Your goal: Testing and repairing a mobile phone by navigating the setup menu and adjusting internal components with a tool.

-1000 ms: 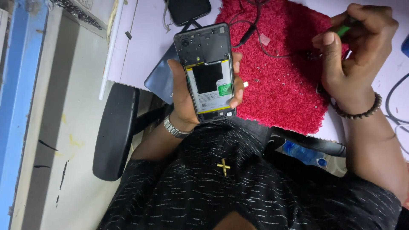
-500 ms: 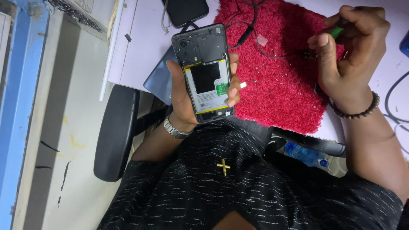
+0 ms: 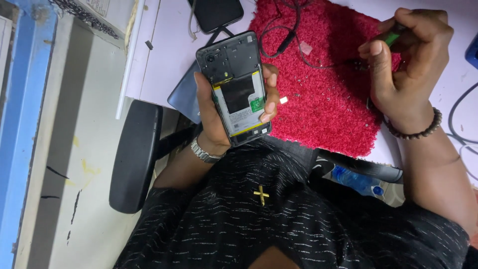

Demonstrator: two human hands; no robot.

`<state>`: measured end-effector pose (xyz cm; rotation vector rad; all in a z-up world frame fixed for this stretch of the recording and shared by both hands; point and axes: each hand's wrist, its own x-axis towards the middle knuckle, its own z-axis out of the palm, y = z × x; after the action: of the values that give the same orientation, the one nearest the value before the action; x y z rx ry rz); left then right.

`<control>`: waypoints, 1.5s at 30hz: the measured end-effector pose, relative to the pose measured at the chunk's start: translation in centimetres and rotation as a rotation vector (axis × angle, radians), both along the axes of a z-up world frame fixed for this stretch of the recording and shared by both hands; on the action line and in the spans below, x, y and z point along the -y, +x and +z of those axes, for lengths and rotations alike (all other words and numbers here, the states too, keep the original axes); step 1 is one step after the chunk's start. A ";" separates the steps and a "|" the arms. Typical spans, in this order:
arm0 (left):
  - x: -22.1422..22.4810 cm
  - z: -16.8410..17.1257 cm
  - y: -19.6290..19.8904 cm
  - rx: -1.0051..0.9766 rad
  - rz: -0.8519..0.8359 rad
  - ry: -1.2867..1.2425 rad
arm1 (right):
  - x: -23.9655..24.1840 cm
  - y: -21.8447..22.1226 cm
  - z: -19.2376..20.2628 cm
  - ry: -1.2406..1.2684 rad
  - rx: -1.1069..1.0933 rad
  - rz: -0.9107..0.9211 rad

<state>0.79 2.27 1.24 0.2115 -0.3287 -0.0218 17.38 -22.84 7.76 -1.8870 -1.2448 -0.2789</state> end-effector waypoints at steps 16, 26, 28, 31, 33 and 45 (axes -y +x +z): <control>-0.1 0.3 -0.1 0.001 0.005 0.004 | -0.2 -0.2 0.3 -0.010 -0.019 0.001; 0.2 -1.6 0.7 -0.012 0.047 -0.032 | -0.5 -0.1 0.5 -0.008 -0.010 0.065; 0.4 -2.1 0.9 0.014 0.040 -0.024 | -0.7 -0.4 0.6 0.023 -0.070 0.063; 0.5 -2.0 1.0 0.021 0.051 -0.029 | -0.2 -0.1 0.2 0.014 -0.049 0.067; 0.8 -0.8 0.7 -0.023 0.094 -0.027 | -0.8 -0.3 0.7 0.011 -0.036 0.083; 2.2 0.4 2.0 -0.377 0.737 0.848 | -0.3 0.0 0.1 0.040 -0.130 0.034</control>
<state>2.79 0.03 1.62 1.1431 0.1708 0.5307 17.39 -22.50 7.84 -1.8184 -1.1738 -0.1588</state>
